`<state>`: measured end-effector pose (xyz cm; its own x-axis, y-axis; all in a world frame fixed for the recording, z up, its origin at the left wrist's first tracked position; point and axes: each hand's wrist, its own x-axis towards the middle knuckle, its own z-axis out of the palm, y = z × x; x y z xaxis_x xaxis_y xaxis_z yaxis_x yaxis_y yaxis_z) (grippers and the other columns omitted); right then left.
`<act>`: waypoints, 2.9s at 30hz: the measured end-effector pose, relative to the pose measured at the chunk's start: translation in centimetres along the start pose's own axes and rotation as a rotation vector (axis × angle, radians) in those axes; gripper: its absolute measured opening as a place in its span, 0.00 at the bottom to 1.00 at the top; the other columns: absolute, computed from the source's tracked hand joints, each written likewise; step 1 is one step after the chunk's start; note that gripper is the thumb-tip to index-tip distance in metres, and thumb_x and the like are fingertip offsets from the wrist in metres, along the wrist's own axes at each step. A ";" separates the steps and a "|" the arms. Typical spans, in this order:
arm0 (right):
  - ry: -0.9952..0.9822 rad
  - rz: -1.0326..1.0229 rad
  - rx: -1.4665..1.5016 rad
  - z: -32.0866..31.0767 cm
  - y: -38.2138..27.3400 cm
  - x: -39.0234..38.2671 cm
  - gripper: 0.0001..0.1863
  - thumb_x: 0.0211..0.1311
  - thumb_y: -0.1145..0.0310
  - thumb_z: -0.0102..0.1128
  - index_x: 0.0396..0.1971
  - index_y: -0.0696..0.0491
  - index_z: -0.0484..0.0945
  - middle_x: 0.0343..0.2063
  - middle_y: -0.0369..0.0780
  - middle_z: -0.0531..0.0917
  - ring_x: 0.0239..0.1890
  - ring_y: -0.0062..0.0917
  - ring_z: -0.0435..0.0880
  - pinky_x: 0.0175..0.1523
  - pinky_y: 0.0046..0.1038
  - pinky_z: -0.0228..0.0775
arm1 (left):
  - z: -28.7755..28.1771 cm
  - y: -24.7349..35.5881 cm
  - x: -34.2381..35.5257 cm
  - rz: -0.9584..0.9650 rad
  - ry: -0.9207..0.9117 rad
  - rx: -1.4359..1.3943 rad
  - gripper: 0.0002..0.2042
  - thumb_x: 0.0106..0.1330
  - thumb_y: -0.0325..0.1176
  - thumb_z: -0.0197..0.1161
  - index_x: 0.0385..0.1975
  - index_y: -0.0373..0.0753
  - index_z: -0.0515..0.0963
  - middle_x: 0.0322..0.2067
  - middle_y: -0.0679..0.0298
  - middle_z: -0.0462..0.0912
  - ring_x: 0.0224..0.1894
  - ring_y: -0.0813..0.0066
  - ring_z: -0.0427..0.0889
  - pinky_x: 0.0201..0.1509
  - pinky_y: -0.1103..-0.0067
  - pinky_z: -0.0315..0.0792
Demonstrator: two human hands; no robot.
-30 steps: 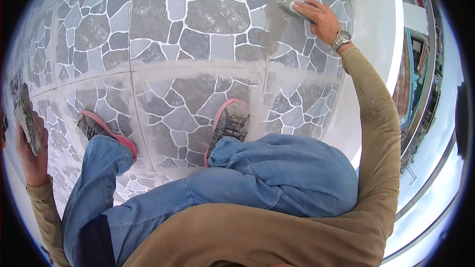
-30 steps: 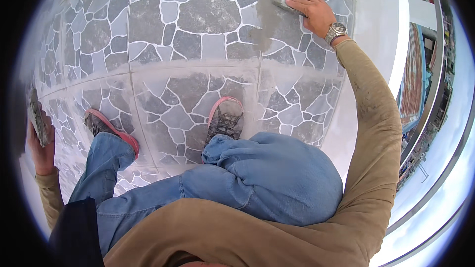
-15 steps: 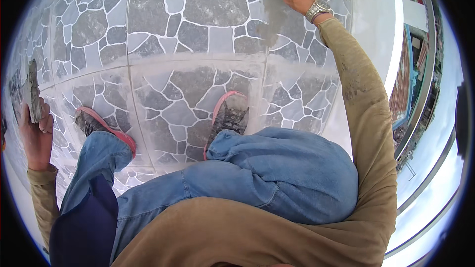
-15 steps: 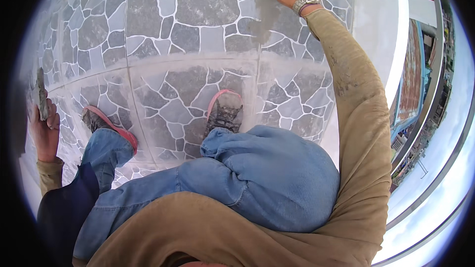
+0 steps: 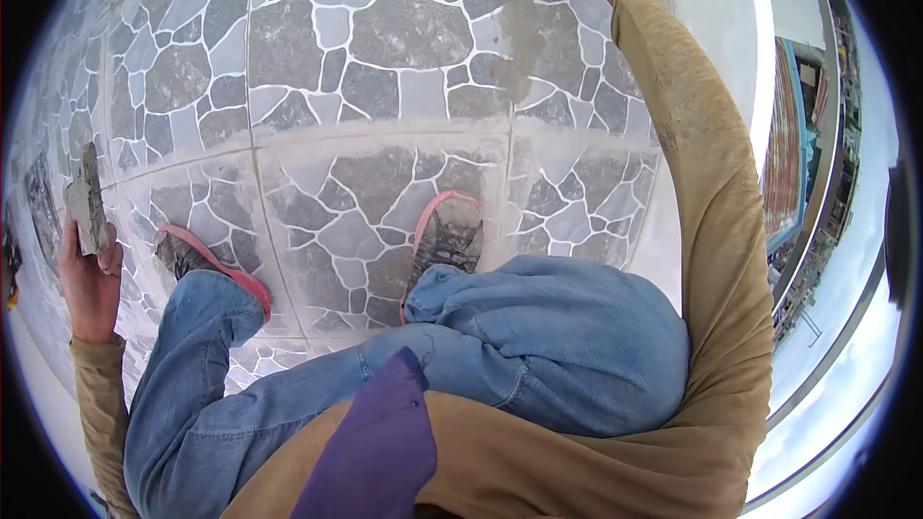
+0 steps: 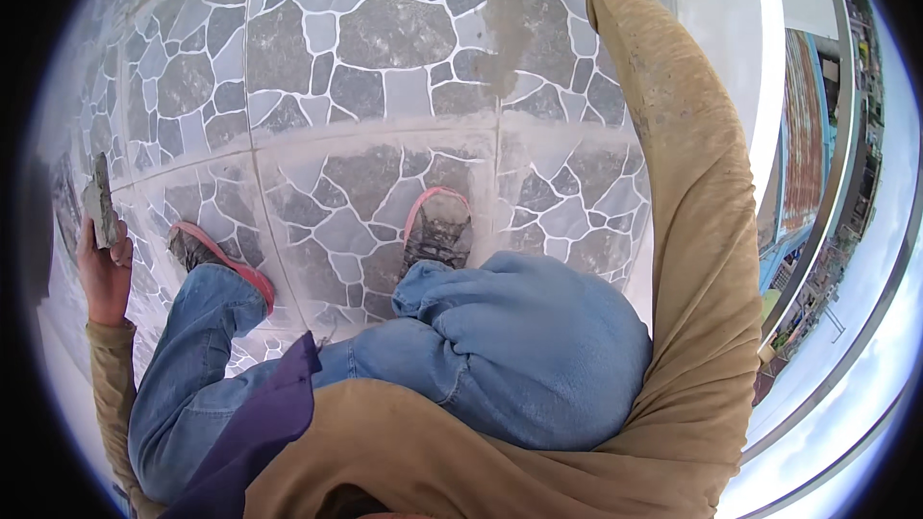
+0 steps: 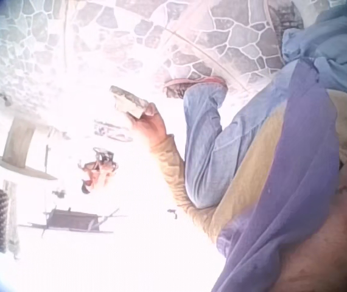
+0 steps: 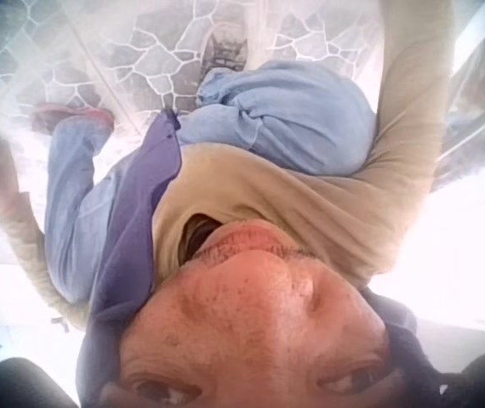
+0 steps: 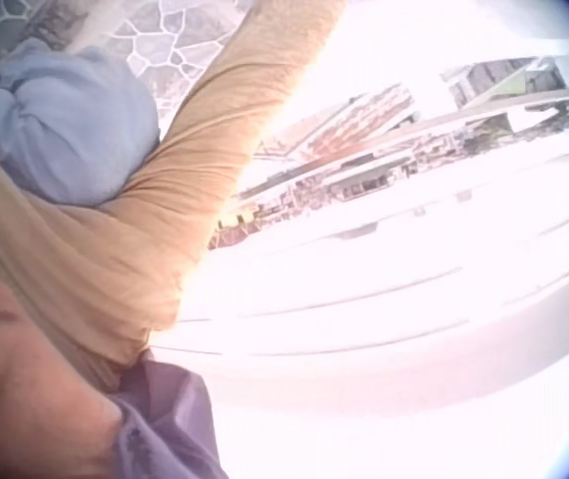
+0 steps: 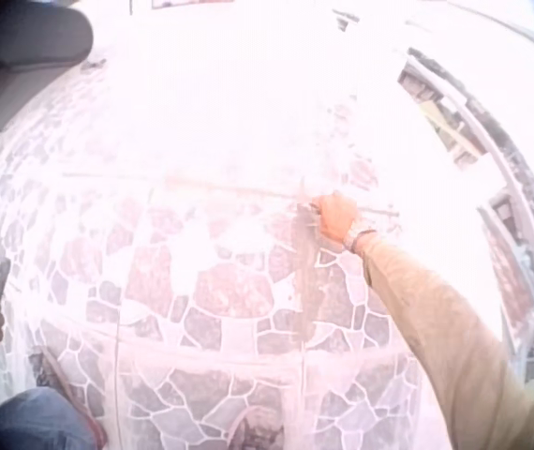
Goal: The person applies grout into the gaps between floor tiles using a small piece of tile as a spreader, picking up grout from a tile and smoothing it into the seams.
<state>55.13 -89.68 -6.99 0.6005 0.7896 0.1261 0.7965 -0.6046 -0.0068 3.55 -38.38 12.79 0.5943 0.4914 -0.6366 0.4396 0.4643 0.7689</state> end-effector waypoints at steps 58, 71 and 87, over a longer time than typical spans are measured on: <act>-0.369 0.184 -0.021 -7.3 -10.5 -10.9 0.28 0.48 0.77 0.54 0.54 0.48 0.80 0.39 0.37 0.87 0.40 0.34 0.80 0.38 0.37 0.80 | 2.5 -0.3 1.6 -0.011 -0.122 -0.005 0.15 0.82 0.38 0.43 0.54 0.34 0.69 0.34 0.65 0.72 0.25 0.82 0.60 0.28 0.83 0.58; -0.282 -0.103 0.056 -5.8 -16.5 -20.8 0.23 0.46 0.77 0.61 0.47 0.48 0.83 0.42 0.32 0.87 0.47 0.32 0.80 0.42 0.36 0.77 | 2.1 -0.7 2.6 -0.067 -0.277 0.013 0.14 0.82 0.37 0.44 0.55 0.34 0.70 0.37 0.66 0.73 0.27 0.82 0.59 0.29 0.84 0.58; -0.275 -0.239 0.085 -3.1 -13.5 -26.4 0.40 0.52 0.82 0.59 0.67 0.38 0.72 0.69 0.24 0.72 0.63 0.29 0.72 0.58 0.33 0.70 | 2.7 0.1 3.1 -0.040 -0.290 0.084 0.15 0.82 0.37 0.43 0.55 0.34 0.70 0.37 0.66 0.72 0.26 0.83 0.59 0.29 0.84 0.57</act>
<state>28.31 -102.68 -7.14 0.3847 0.9128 -0.1370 0.9125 -0.3985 -0.0928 7.25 -38.79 11.04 0.7378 0.2376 -0.6318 0.5134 0.4101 0.7538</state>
